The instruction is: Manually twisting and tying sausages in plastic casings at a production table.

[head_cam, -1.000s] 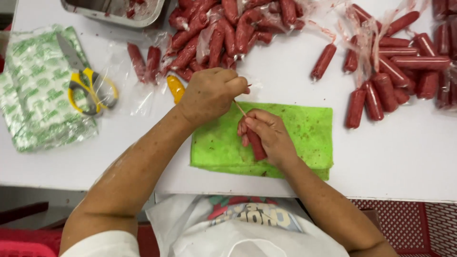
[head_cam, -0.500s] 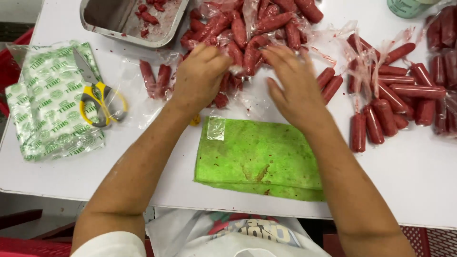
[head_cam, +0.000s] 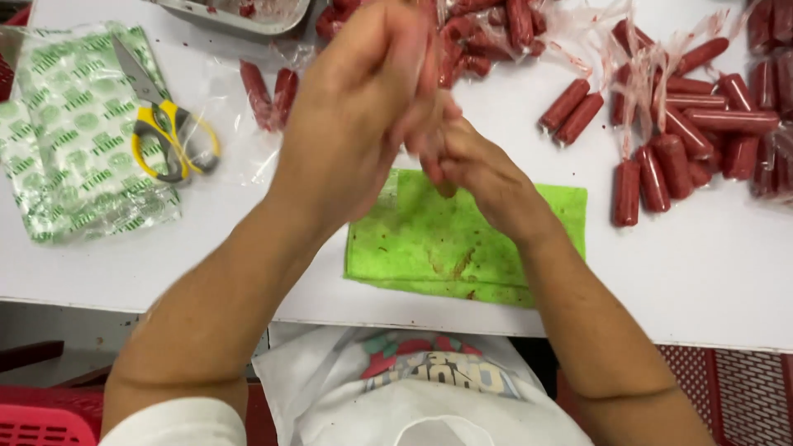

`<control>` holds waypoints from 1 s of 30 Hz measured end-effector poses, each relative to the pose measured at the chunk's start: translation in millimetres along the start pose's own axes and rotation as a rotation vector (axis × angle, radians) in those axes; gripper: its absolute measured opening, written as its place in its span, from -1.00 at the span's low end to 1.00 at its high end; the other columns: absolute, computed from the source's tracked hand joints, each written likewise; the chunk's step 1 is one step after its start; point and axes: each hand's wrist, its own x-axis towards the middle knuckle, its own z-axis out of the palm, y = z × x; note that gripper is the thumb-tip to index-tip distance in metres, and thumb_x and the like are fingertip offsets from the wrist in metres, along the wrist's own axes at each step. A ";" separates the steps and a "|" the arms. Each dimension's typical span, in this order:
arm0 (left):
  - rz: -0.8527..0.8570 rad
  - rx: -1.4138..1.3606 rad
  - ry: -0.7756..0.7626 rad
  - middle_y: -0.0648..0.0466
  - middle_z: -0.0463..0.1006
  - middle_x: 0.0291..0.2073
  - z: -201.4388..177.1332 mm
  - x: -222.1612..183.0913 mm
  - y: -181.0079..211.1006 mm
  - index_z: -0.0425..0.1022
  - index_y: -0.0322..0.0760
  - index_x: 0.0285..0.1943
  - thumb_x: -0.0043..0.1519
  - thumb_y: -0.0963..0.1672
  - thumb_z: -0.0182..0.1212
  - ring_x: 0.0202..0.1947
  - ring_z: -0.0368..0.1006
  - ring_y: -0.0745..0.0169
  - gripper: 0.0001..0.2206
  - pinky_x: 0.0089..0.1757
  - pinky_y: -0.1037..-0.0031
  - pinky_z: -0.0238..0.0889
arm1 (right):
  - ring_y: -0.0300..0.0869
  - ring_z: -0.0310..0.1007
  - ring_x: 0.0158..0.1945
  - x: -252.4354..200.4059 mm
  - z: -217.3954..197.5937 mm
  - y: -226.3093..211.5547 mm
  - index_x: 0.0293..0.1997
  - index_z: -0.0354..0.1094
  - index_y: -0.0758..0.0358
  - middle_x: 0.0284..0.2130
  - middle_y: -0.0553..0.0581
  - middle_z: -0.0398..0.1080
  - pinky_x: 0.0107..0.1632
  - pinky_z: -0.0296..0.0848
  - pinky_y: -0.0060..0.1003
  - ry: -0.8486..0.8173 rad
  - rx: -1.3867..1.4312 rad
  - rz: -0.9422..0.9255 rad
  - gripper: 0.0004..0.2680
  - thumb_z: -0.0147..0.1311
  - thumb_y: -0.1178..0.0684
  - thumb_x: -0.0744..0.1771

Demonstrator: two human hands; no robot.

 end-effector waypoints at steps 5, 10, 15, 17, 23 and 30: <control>-0.610 0.109 0.046 -0.16 0.58 0.01 -36.9 -104.9 -18.1 0.31 -0.26 0.24 0.34 -0.08 -0.12 0.01 0.51 -0.02 -0.67 0.00 0.25 0.36 | 0.16 0.20 0.21 -68.5 13.0 11.6 -0.15 0.33 0.15 0.11 0.16 0.31 0.17 0.07 0.11 -0.038 -0.873 -0.300 -0.93 -0.07 0.17 0.38; -1.168 -0.601 0.225 -0.34 0.62 -0.33 -3.5 -201.4 -110.7 0.34 -0.35 -0.05 0.34 0.02 0.13 -0.40 0.63 -0.10 -0.67 -0.37 0.11 0.53 | 0.06 0.28 -0.24 -113.8 58.8 62.3 -0.30 0.31 0.21 -0.25 0.15 0.32 -0.20 0.26 -0.10 -0.253 -0.885 -0.361 -0.95 -0.05 0.19 0.34; -0.682 0.452 -0.366 -0.03 0.70 -0.17 -6.6 -186.5 -63.8 0.67 -0.13 -0.11 0.26 -0.12 0.24 -0.12 0.63 0.07 -0.88 -0.03 0.23 0.46 | 0.09 0.49 -0.08 -127.0 25.0 -2.8 -0.11 0.48 0.15 -0.13 0.18 0.47 -0.07 0.45 -0.07 -0.402 -0.110 -0.144 -0.83 -0.10 0.05 0.41; -0.217 0.665 -0.429 0.04 0.59 -0.31 -6.5 -170.8 -53.3 0.62 -0.14 -0.13 0.32 -0.11 0.13 -0.28 0.56 0.08 -0.85 -0.21 0.29 0.45 | 0.03 0.54 -0.18 -130.9 25.2 -21.7 -0.20 0.52 0.26 -0.18 0.25 0.53 -0.12 0.52 -0.10 -0.356 0.151 -0.064 -0.88 0.04 0.13 0.34; -0.115 0.252 0.008 -0.02 0.54 -0.55 14.5 -189.1 -132.0 0.51 -0.20 -0.10 0.29 -0.21 0.16 -0.64 0.43 0.08 -0.92 -0.54 0.34 0.34 | 0.04 0.58 -0.20 -135.2 69.5 16.2 -0.24 0.53 0.37 -0.13 0.38 0.54 -0.13 0.51 -0.08 0.319 0.946 0.264 -0.94 0.17 0.24 0.29; -0.028 0.627 0.188 -0.07 0.49 -0.63 16.2 -144.8 -110.1 0.56 -0.33 -0.31 0.29 -0.17 0.21 -0.60 0.51 -0.10 -0.87 -0.50 0.28 0.37 | -0.07 0.35 -0.03 -84.9 84.7 51.4 -0.22 0.53 0.39 -0.21 0.27 0.53 0.15 0.36 -0.20 0.781 0.187 -0.042 -0.94 0.22 0.22 0.31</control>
